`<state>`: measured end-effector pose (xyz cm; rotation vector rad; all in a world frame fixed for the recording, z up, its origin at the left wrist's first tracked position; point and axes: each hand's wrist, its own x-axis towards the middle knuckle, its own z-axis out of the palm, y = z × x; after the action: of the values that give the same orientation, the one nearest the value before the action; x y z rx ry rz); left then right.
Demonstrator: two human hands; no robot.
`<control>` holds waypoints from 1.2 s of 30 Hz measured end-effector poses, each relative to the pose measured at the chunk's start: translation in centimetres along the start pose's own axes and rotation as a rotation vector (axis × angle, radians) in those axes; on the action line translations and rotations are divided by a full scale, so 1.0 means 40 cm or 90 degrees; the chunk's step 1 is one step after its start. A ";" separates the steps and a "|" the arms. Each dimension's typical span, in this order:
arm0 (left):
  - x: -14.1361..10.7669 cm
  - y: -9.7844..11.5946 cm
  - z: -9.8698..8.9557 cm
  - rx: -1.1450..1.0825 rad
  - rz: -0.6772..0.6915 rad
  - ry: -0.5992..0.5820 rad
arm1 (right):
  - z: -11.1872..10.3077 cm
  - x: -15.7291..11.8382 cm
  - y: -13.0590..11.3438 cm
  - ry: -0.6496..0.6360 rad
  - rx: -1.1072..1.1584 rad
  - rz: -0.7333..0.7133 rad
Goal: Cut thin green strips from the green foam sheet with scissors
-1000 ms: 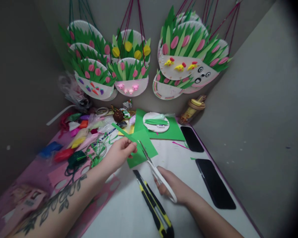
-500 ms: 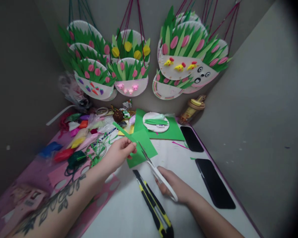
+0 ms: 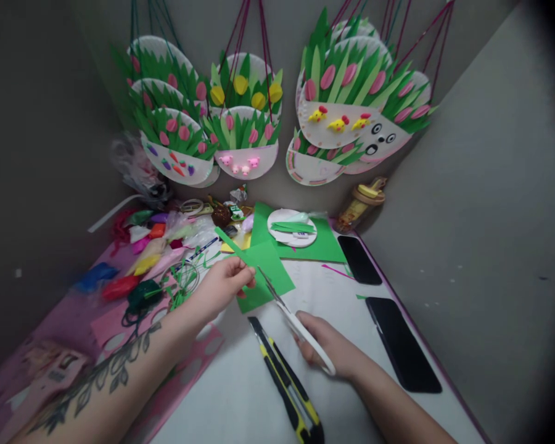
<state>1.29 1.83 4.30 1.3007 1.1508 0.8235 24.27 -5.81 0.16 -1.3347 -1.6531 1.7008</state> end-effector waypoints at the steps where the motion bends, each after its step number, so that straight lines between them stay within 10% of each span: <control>1: 0.000 0.000 0.000 0.002 -0.001 -0.002 | -0.001 0.000 0.000 -0.001 -0.003 0.000; 36: -0.031 0.024 0.028 0.091 -0.012 -0.066 | -0.008 -0.010 0.008 -0.025 0.030 0.007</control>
<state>2.17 0.45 5.36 1.4312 1.1546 0.6615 24.81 -6.06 0.05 -1.2994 -1.6201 1.7722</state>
